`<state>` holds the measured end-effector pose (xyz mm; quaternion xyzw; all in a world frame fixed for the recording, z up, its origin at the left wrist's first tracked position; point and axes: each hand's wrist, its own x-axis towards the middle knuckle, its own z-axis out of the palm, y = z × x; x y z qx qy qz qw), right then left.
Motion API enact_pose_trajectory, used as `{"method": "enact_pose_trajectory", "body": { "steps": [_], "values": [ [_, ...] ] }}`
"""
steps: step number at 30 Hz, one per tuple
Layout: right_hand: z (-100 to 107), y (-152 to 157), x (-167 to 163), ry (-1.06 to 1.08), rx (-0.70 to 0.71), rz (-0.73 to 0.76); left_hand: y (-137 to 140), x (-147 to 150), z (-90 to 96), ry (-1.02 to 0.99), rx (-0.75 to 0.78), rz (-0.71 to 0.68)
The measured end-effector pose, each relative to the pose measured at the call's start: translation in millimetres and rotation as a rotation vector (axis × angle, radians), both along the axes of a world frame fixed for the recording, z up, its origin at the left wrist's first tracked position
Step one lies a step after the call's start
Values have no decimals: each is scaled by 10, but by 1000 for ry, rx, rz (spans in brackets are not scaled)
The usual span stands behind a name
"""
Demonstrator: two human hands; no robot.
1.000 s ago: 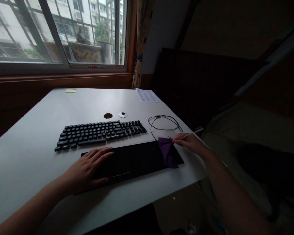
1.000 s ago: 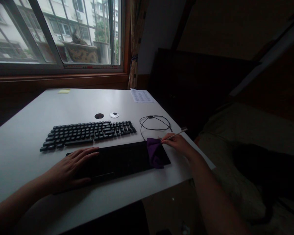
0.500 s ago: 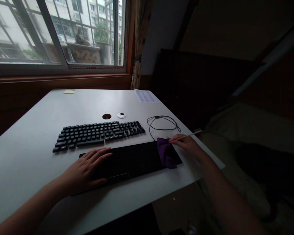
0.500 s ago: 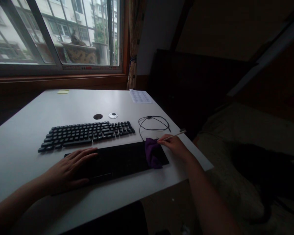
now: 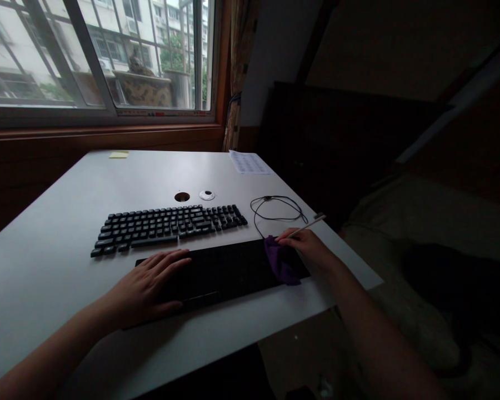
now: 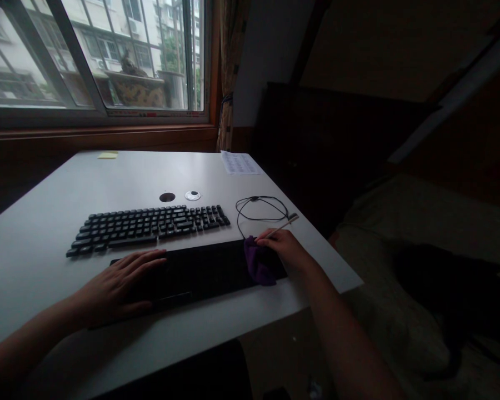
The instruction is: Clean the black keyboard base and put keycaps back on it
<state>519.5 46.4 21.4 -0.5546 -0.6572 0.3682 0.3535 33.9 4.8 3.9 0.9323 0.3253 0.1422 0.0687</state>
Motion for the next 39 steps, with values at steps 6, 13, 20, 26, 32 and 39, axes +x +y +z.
{"method": "enact_pose_trajectory", "body": {
  "steps": [6,13,20,26,32,39],
  "values": [
    [-18,-5,189,-55,41,-9,4,1,5,-14,7,-12],
    [-8,-92,500,-44,51,-119,-3,12,14,-9,15,2],
    [-50,-78,340,-61,102,-99,4,-9,-13,-8,19,-8],
    [-4,-45,45,-67,79,3,11,-13,-28,17,10,-8],
    [45,-39,-42,-49,58,3,3,-8,-19,16,6,4],
    [-80,-109,330,-56,53,-217,1,3,-13,5,16,3]
  ]
}}
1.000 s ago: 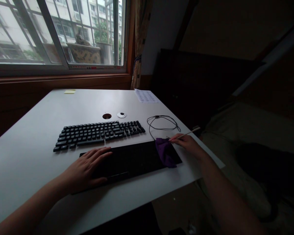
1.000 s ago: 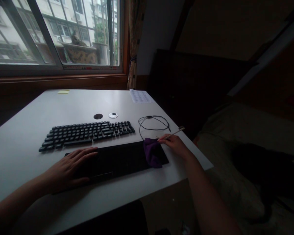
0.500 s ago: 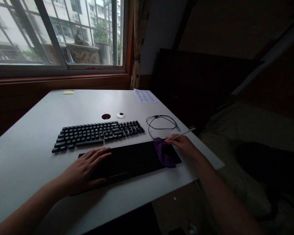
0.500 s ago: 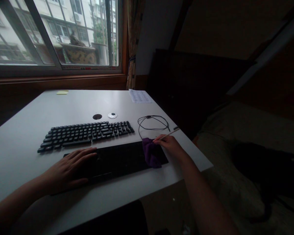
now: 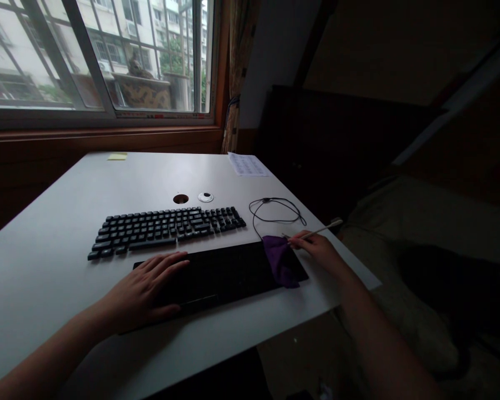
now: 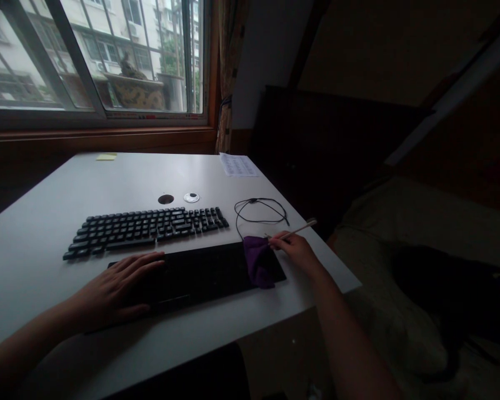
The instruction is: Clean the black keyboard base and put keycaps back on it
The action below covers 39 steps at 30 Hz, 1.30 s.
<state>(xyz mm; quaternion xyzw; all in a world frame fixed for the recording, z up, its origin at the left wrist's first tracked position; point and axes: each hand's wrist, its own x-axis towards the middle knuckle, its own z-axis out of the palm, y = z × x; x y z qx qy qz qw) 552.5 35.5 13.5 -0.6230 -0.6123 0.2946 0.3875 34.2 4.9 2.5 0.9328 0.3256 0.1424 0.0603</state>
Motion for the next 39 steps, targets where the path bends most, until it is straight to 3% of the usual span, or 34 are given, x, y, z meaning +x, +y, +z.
{"method": "enact_pose_trajectory", "body": {
  "steps": [6,10,17,24,29,33,39],
  "values": [
    [-33,-57,-30,-95,4,-143,-1,-4,-5,-29,-1,-1],
    [21,-39,-15,-141,19,-71,2,-14,-13,-13,2,-2],
    [0,-13,162,-6,-21,2,5,-8,-9,1,-1,0],
    [-72,-289,66,-271,46,-156,-1,-6,4,-6,-13,-3],
    [-23,-452,68,-148,140,-293,-3,-8,7,-7,-15,-4],
    [16,-390,4,-146,149,-245,0,-8,2,2,-12,-5],
    [-94,-217,-154,-310,170,-180,4,-9,3,15,-9,-7]
  ]
}}
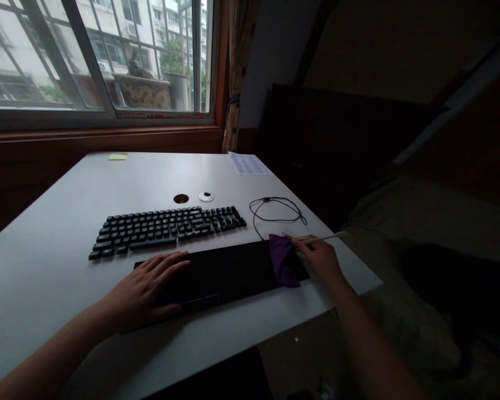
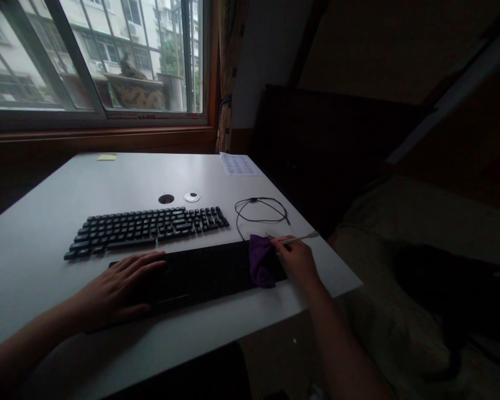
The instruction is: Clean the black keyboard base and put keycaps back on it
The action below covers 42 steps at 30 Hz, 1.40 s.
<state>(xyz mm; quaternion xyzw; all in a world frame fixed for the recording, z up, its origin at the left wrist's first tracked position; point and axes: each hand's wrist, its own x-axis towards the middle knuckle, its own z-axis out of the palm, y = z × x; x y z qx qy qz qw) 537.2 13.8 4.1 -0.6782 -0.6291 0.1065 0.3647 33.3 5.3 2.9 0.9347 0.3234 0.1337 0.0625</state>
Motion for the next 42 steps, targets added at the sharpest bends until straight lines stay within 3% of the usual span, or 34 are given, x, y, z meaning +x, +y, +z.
{"method": "enact_pose_trajectory", "body": {
  "steps": [4,9,13,25,35,39,42],
  "values": [
    [21,-56,-29,-82,-14,-41,-3,2,13,-15,-9,5],
    [135,-232,5,52,-228,41,-3,9,8,-26,0,-4],
    [153,-281,56,143,-302,76,-5,10,-5,-49,-2,1],
    [94,63,-101,5,-83,73,-9,21,5,-51,-26,21],
    [95,-324,123,84,-330,128,-13,19,-6,-21,-31,33],
    [137,-340,117,87,-305,137,-21,18,-6,-23,-20,39],
    [189,-306,74,85,-196,95,-27,18,-7,-38,-10,40]
  ]
}}
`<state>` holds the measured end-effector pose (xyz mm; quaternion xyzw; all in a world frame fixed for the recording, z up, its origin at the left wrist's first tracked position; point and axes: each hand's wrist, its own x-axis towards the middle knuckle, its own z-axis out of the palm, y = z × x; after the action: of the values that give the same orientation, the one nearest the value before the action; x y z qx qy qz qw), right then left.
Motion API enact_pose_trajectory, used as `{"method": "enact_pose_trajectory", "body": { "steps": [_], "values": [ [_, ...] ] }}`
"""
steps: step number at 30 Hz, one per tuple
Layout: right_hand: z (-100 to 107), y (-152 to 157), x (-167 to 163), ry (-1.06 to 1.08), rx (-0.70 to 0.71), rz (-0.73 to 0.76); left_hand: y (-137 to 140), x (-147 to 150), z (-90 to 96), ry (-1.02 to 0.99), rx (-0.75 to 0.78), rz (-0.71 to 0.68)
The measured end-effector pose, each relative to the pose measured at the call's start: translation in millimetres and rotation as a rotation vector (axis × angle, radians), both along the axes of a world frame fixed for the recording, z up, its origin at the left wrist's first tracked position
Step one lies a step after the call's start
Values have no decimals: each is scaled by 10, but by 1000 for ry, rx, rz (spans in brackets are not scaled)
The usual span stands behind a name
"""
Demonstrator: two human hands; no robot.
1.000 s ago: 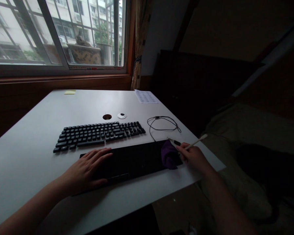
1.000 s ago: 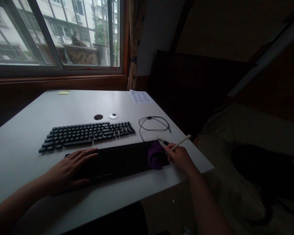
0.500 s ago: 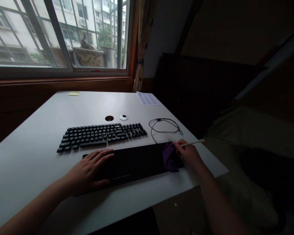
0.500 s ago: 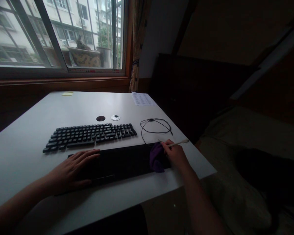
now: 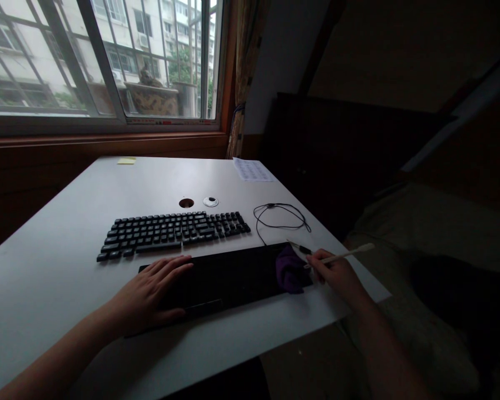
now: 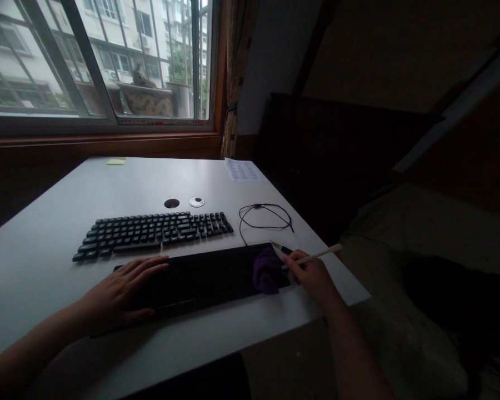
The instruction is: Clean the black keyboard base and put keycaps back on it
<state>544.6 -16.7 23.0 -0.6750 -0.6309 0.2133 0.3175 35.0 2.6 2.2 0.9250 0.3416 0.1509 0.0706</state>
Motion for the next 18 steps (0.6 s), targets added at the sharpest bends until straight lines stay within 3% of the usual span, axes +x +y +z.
{"method": "enact_pose_trajectory", "body": {
  "steps": [4,10,18],
  "values": [
    [31,88,-128,24,111,-10,-7,3,0,-3,0,6],
    [7,218,-450,-10,51,94,-15,2,-1,-20,-5,4],
    [24,360,-657,-59,83,148,-16,-7,-3,-14,-8,4]
  ]
}}
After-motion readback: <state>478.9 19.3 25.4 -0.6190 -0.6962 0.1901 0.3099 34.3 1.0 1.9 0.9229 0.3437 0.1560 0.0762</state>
